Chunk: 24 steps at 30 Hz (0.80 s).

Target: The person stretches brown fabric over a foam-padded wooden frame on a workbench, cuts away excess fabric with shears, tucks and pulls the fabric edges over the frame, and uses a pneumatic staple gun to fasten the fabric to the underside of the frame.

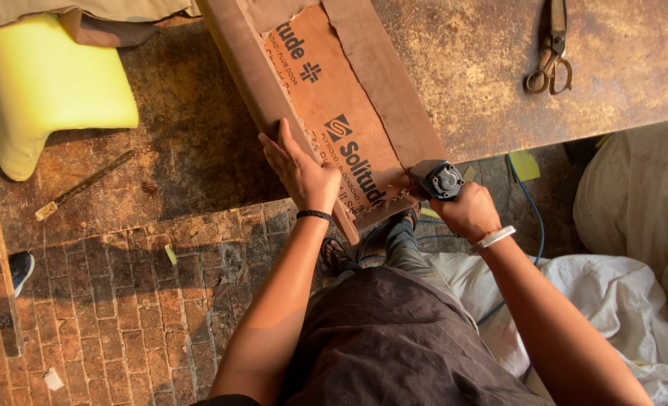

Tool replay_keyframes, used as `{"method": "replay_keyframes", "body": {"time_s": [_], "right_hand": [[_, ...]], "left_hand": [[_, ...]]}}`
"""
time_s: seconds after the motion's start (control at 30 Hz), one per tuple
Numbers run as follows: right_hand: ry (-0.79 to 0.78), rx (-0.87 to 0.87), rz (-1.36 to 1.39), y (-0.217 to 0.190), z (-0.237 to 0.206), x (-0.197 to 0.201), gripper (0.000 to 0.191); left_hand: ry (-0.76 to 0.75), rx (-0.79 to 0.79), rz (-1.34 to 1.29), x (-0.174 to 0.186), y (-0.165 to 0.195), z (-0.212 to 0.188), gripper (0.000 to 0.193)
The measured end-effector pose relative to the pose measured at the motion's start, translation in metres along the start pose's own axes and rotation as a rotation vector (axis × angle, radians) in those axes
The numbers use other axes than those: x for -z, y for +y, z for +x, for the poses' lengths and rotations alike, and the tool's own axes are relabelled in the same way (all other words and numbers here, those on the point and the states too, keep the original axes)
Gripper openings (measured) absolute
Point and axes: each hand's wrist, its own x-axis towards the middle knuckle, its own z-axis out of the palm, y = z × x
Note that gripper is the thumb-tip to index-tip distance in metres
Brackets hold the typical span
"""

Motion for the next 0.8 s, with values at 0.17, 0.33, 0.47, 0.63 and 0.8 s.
{"method": "replay_keyframes", "body": {"time_s": [0.17,0.33,0.47,0.63,0.8], "right_hand": [[-0.019,0.140,0.053,-0.008,0.024,0.017,0.049],[-0.090,0.153,-0.154,-0.047,0.086,0.026,0.053],[-0.111,0.209,-0.219,-0.065,0.115,0.037,0.051],[-0.208,0.175,-0.056,-0.088,0.141,0.057,0.042],[-0.250,0.232,-0.147,-0.122,0.167,0.060,0.036]], "left_hand": [[-0.049,0.056,0.048,0.005,0.006,0.004,0.104],[0.022,0.103,0.040,0.002,0.007,0.006,0.109],[0.067,0.301,-0.125,0.003,0.010,0.012,0.110],[-0.031,0.351,-0.036,0.010,0.017,0.021,0.113],[-0.064,0.317,0.051,0.010,0.010,0.030,0.115]]}}
